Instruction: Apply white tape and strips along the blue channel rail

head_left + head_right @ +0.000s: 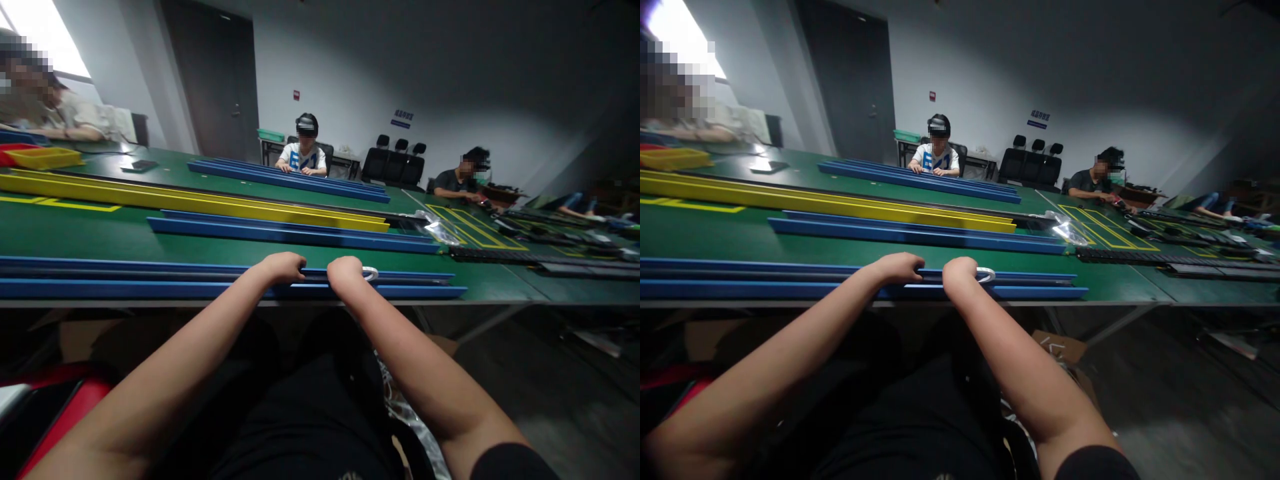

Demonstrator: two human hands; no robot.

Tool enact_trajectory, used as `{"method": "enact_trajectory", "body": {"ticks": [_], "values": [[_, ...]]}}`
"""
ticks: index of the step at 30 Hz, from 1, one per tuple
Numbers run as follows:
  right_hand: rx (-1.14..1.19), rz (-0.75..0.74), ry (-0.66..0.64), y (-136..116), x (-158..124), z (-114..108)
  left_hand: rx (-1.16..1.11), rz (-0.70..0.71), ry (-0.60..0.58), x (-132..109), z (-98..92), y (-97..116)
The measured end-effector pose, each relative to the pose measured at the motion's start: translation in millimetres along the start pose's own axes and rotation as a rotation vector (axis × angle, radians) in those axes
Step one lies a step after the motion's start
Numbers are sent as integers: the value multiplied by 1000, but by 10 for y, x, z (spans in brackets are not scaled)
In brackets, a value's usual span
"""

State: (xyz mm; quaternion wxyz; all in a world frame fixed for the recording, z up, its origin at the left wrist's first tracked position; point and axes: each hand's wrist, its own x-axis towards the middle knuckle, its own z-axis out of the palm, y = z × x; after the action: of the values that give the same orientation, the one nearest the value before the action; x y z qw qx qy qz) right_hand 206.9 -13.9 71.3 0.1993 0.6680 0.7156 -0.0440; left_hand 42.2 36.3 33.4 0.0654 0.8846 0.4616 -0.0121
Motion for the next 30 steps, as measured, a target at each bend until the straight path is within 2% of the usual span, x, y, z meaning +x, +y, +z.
{"method": "enact_trajectory", "body": {"ticks": [4, 6, 15, 18, 25, 27, 30], "values": [[-22, 72, 41, 23, 7, 5, -28, 101, 22, 210, 9, 369], [-27, 83, 52, 28, 11, 14, -60, 145, 9, 275, 22, 462], [-61, 46, 36, 67, -28, -8, -54, 195, 105, 220, 128, 395], [-68, -13, 25, 130, -117, -84, -7, 210, 125, 150, 113, 286], [-90, -303, 33, 177, -239, -303, -14, 158, 51, -174, 53, -356], [-118, -293, 39, 229, -225, -377, -22, 161, 51, -221, 51, -442], [-118, -238, 60, 337, -194, -442, -22, 156, 49, -230, 57, -459]]}}
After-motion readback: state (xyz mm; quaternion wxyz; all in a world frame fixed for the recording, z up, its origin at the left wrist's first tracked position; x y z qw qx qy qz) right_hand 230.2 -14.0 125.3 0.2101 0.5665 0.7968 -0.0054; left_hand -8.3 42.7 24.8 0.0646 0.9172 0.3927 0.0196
